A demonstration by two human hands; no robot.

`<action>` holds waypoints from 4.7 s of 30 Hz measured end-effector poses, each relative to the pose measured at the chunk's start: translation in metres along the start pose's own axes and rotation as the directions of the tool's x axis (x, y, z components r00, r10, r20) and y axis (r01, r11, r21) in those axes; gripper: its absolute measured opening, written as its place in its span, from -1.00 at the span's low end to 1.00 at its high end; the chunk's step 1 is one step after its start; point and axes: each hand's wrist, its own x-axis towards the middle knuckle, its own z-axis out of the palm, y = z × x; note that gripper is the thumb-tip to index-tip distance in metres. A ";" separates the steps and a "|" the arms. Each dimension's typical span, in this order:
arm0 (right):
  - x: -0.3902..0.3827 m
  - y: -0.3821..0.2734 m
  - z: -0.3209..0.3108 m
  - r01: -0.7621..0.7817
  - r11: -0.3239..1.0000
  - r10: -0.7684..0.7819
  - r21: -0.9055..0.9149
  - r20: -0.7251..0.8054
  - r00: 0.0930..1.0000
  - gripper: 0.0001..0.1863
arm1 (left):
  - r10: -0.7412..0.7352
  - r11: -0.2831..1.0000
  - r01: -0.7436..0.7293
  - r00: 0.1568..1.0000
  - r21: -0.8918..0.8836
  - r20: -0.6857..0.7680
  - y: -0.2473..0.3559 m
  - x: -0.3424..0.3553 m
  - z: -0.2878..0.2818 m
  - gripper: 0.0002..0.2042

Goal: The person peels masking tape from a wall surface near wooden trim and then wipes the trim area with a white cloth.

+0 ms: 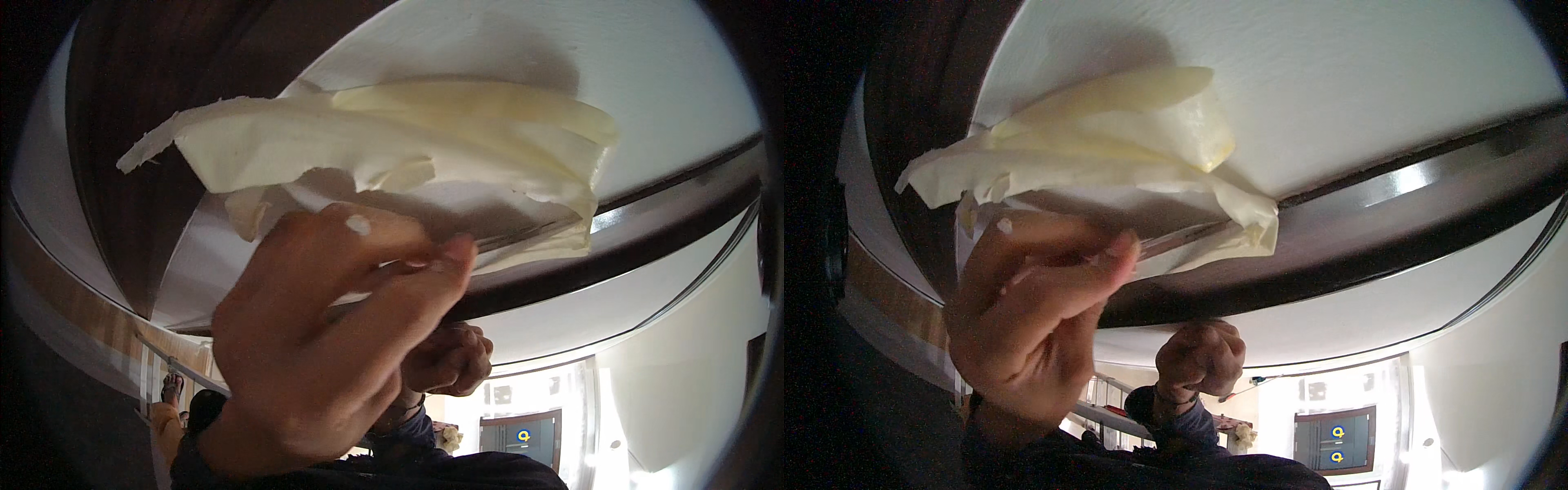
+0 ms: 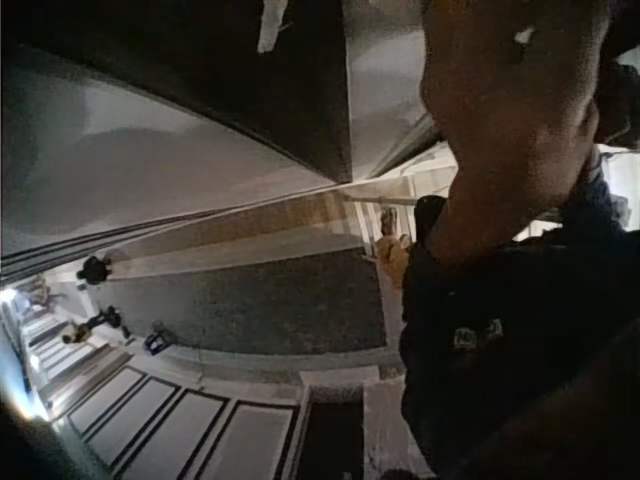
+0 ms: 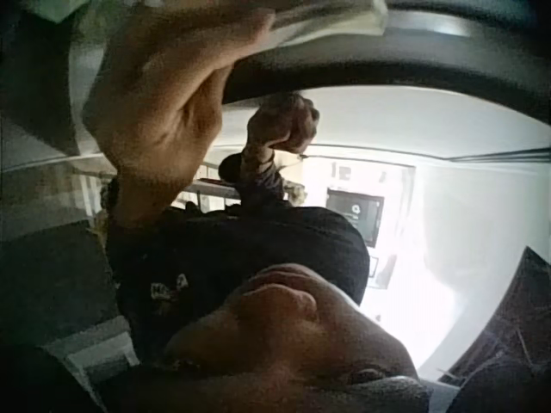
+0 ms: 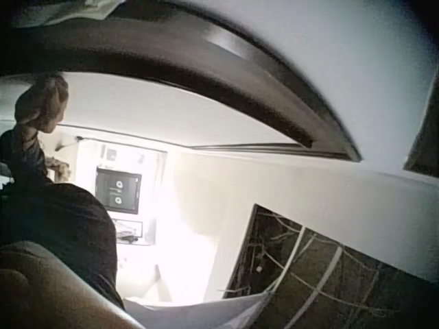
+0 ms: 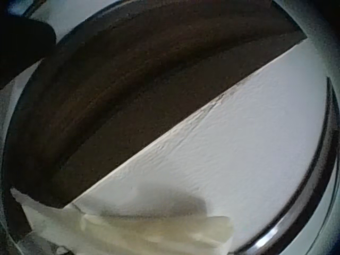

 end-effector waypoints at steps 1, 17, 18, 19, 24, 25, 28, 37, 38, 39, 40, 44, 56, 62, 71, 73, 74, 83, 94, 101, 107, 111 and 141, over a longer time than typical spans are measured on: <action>-0.001 -0.002 0.001 -0.034 0.999 0.034 0.019 -0.005 0.999 -0.75 | 0.004 1.000 -0.004 1.000 0.005 0.005 -0.001 -0.001 -0.005 -0.75; 0.005 -0.003 0.010 -0.012 0.999 0.015 0.030 -0.132 0.991 -0.86 | -0.158 0.975 0.141 0.983 0.170 0.093 -0.010 -0.025 -0.027 -0.83; 0.005 -0.003 0.009 -0.021 0.999 0.026 0.038 -0.114 0.993 -0.85 | -0.208 0.968 0.187 0.970 0.167 0.122 -0.008 -0.024 -0.029 -0.78; 0.005 -0.002 0.008 -0.031 0.998 0.035 0.047 -0.095 0.995 -0.85 | -0.209 0.967 0.188 0.971 0.171 0.118 -0.008 -0.025 -0.029 -0.78; 0.007 0.001 0.011 0.057 0.969 -0.081 -0.240 -0.094 0.992 -0.87 | -0.255 0.958 0.228 0.955 0.173 0.154 -0.007 -0.027 -0.036 -0.66; 0.006 0.001 0.013 0.058 0.963 -0.090 -0.265 -0.109 0.990 -0.86 | -0.258 0.957 0.231 0.954 0.175 0.152 -0.006 -0.029 -0.039 -0.66; 0.005 0.004 0.012 0.054 0.969 -0.088 -0.240 -0.133 0.987 -0.92 | -0.336 0.926 0.289 0.923 0.242 0.185 -0.006 -0.036 -0.043 -0.65; -0.005 0.026 -0.018 0.090 0.964 -0.121 -0.250 -0.112 0.986 -0.83 | -0.164 0.976 0.143 0.979 0.165 0.118 -0.030 -0.046 -0.038 -0.81; -0.006 0.029 -0.022 0.143 0.926 -0.170 -0.349 -0.048 0.984 -0.81 | -0.181 0.972 0.161 0.977 0.171 0.111 -0.029 -0.047 -0.040 -0.81; -0.008 0.032 -0.025 0.263 0.838 -0.272 -0.478 0.050 0.961 -0.74 | -0.199 0.968 0.179 0.974 0.176 0.104 -0.029 -0.048 -0.042 -0.81; -0.004 0.028 -0.021 0.385 0.718 -0.372 -0.580 0.148 0.916 -0.67 | -0.207 0.966 0.186 0.973 0.182 0.101 -0.029 -0.050 -0.043 -0.81; -0.005 0.014 0.002 0.027 0.993 0.022 0.113 -0.408 0.913 -0.70 | -0.183 0.974 0.169 0.980 0.148 0.082 -0.037 -0.058 -0.043 -0.82; 0.007 0.025 0.003 0.085 0.910 -0.037 0.405 -0.123 0.992 -0.77 | -0.223 0.957 0.196 0.968 0.214 0.112 -0.046 -0.068 -0.049 -0.79; 0.016 0.008 0.000 0.507 0.575 -0.431 -0.642 0.288 0.855 -0.80 | -0.242 0.959 0.218 0.963 0.180 0.121 -0.053 -0.077 -0.055 -0.79; 0.007 0.031 -0.018 0.477 0.571 -0.428 -0.669 0.254 0.868 -0.79 | -0.209 0.969 0.189 0.971 0.162 0.115 -0.059 -0.081 -0.055 -0.76; 0.007 0.031 -0.022 0.455 0.640 -0.410 -0.620 0.226 0.884 -0.78 | -0.214 0.970 0.194 0.968 0.150 0.133 -0.060 -0.081 -0.056 -0.75; 0.007 0.031 -0.021 0.453 0.654 -0.406 -0.606 0.225 0.886 -0.78 | -0.223 0.969 0.206 0.966 0.136 0.128 -0.060 -0.082 -0.057 -0.73; 0.022 0.018 0.007 0.626 0.496 -0.589 -0.602 0.297 0.751 -0.76 | -0.199 0.972 0.185 0.976 0.146 0.085 -0.066 -0.089 -0.054 -0.68; 0.019 0.027 0.004 0.615 0.603 -0.581 -0.508 0.247 0.775 -0.73 | -0.228 0.960 0.208 0.969 0.186 0.092 -0.063 -0.091 -0.058 -0.70; 0.019 0.034 0.000 0.573 0.780 -0.545 -0.250 0.179 0.819 -0.77 | -0.286 0.946 0.271 0.956 0.179 0.063 -0.062 -0.094 -0.058 -0.72; 0.020 0.030 0.000 0.592 0.747 -0.555 -0.303 0.208 0.806 -0.75 | -0.340 0.923 0.319 0.938 0.213 0.066 -0.065 -0.100 -0.065 -0.75; 0.017 0.026 0.001 0.568 0.717 -0.528 -0.405 0.217 0.821 -0.73 | -0.313 0.913 0.298 0.950 0.279 0.010 -0.075 -0.116 -0.070 -0.74; 0.008 0.041 -0.021 0.278 0.957 -0.280 -0.087 -0.009 0.960 -0.71 | -0.352 0.934 0.346 0.934 0.093 0.061 -0.029 -0.063 -0.047 -0.74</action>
